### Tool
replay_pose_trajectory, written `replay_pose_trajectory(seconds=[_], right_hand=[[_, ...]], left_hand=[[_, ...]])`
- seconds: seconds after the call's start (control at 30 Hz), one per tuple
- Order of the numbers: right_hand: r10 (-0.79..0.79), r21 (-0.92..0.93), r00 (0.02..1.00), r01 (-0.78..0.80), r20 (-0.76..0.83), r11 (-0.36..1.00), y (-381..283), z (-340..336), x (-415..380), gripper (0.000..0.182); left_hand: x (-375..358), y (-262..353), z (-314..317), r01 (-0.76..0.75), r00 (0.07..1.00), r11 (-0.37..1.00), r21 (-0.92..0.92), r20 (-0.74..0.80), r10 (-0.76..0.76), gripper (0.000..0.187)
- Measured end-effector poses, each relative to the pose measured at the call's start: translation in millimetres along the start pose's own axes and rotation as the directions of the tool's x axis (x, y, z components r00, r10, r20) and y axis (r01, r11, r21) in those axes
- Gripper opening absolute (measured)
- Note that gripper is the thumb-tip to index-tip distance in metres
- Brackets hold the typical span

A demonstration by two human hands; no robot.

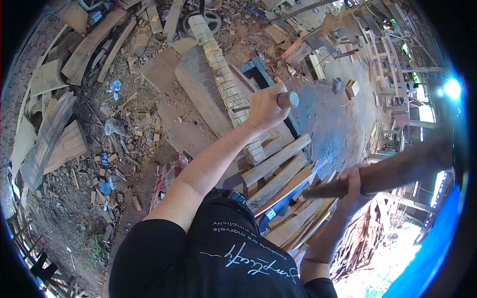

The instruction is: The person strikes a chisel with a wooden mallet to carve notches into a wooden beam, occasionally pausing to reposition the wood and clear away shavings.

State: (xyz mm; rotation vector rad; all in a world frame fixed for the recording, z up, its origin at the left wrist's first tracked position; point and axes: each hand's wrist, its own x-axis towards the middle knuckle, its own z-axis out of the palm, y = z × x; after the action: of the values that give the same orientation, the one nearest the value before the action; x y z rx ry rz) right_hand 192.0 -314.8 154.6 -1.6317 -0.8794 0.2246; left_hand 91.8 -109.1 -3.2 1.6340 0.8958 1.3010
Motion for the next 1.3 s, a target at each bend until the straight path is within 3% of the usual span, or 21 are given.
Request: replay_pose_trajectory(seconds=[0.07, 0.1, 0.13, 0.17, 0.2, 0.23, 0.3, 0.33, 0.4, 0.43, 0.53, 0.6, 0.63, 0.73, 0.9, 1.07, 1.13, 1.17, 1.2, 1.27, 1.3], right_hand=[[0.125, -0.069, 0.974, -0.14, -0.19, 0.988, 40.5, 6.3, -15.6, 0.03], [-0.071, -0.343, 0.994, 0.039, -0.081, 0.938, 113.9, -13.8, -26.5, 0.044], [0.186, -0.791, 0.98, -0.063, 0.065, 0.608, 85.5, 10.9, -36.3, 0.054], [0.401, -0.626, 0.878, -0.162, 0.262, 0.763, 57.1, 37.0, -36.2, 0.062], [0.39, -0.542, 0.857, -0.162, 0.336, 0.824, 72.5, 34.8, -41.8, 0.061], [0.4, -0.575, 0.851, -0.148, 0.34, 0.805, 71.8, 33.7, -41.0, 0.061], [0.424, -0.605, 0.836, -0.145, 0.348, 0.783, 75.2, 26.2, -49.5, 0.062], [0.433, -0.57, 0.839, -0.19, 0.329, 0.8, 81.4, 19.0, -52.4, 0.06], [0.459, -0.54, 0.834, -0.244, 0.307, 0.805, 83.8, 8.8, -55.5, 0.059], [0.438, -0.497, 0.856, -0.263, 0.276, 0.827, 78.6, 5.0, -55.6, 0.059], [0.393, -0.401, 0.89, -0.282, 0.23, 0.872, 70.3, -7.8, -52.6, 0.061], [0.309, -0.34, 0.94, -0.245, 0.147, 0.908, 72.0, -18.0, -52.3, 0.065], [0.341, -0.292, 0.929, -0.289, 0.146, 0.911, 66.6, -20.1, -52.9, 0.07], [0.291, -0.225, 0.948, -0.258, 0.13, 0.94, 54.4, -17.6, -54.9, 0.063], [0.256, -0.172, 0.955, -0.23, 0.148, 0.958, 56.8, -22.4, -61.5, 0.06], [0.272, -0.259, 0.96, -0.246, 0.069, 0.934, 26.8, -10.2, -56.4, 0.058], [0.114, -0.346, 0.986, -0.15, -0.122, 0.926, 38.5, -25.8, -57.2, 0.054], [0.049, -0.283, 0.997, -0.066, -0.067, 0.957, 39.6, -39.5, -49.8, 0.047], [-0.053, -0.419, 0.998, 0.066, 0.042, 0.906, 31.3, -49.0, -42.1, 0.033], [-0.129, -0.057, 0.992, 0.13, 0.014, 0.99, -4.4, -12.8, -35.2, 0.02], [-0.079, -0.143, 0.996, 0.071, -0.047, 0.987, 0.3, -4.0, -40.8, 0.017]], left_hand=[[-2.3, 0.3, 0.1, 0.0, 1.0, 1.0, 0.013, 0.011, 0.0, 0.013], [-1.8, -0.2, -0.4, -0.004, 1.0, 1.0, 0.028, 0.017, 0.003, 0.013], [-1.8, -4.1, -1.3, -0.007, 1.0, 1.0, 0.031, 0.013, 0.007, 0.013], [-5.7, -10.5, -1.4, 0.001, 0.999, 0.993, 0.118, 0.048, -0.006, 0.013], [-6.7, -17.6, -1.2, 0.0, 0.997, 0.979, 0.202, 0.077, -0.016, 0.013], [-9.4, -27.2, -5.8, -0.004, 0.998, 0.979, 0.204, 0.061, -0.008, 0.013], [-34.1, -41.3, -21.2, 0.206, 0.976, 0.969, 0.134, 0.043, -0.213, 0.013], [-41.0, -39.6, -26.0, 0.209, 0.975, 0.968, 0.14, 0.044, -0.217, 0.013], [-55.2, -31.5, -32.6, 0.074, 0.982, 0.981, 0.178, 0.161, -0.103, 0.012], [-56.6, -23.5, -30.1, -0.045, 0.983, 0.99, 0.134, 0.183, 0.02, 0.015], [-48.2, 14.9, -20.6, -0.149, 0.965, 0.989, 0.02, 0.222, 0.141, 0.019], [-41.0, 28.1, -12.2, -0.194, 0.954, 0.981, 0.005, 0.232, 0.188, 0.018], [-38.5, 32.3, -9.3, -0.239, 0.941, 0.971, -0.012, 0.244, 0.235, 0.018], [-31.2, 38.8, -4.8, -0.254, 0.949, 0.964, -0.074, 0.172, 0.263, 0.019], [-31.9, 25.0, 1.1, -0.192, 0.968, 0.98, -0.056, 0.155, 0.198, 0.018], [-25.7, 25.9, 0.3, -0.175, 0.976, 0.983, -0.054, 0.12, 0.181, 0.019], [-21.5, 27.3, -3.3, -0.096, 0.983, 0.992, -0.075, 0.148, 0.107, 0.018], [-19.5, 27.5, -4.8, -0.094, 0.984, 0.993, -0.073, 0.148, 0.104, 0.018], [-17.1, 27.6, -5.6, -0.083, 0.988, 0.993, -0.082, 0.124, 0.093, 0.018], [-13.9, 26.6, -6.2, -0.072, 0.992, 0.993, -0.09, 0.099, 0.081, 0.017], [-12.5, 25.9, -7.2, -0.08, 0.993, 0.992, -0.098, 0.077, 0.087, 0.019]])
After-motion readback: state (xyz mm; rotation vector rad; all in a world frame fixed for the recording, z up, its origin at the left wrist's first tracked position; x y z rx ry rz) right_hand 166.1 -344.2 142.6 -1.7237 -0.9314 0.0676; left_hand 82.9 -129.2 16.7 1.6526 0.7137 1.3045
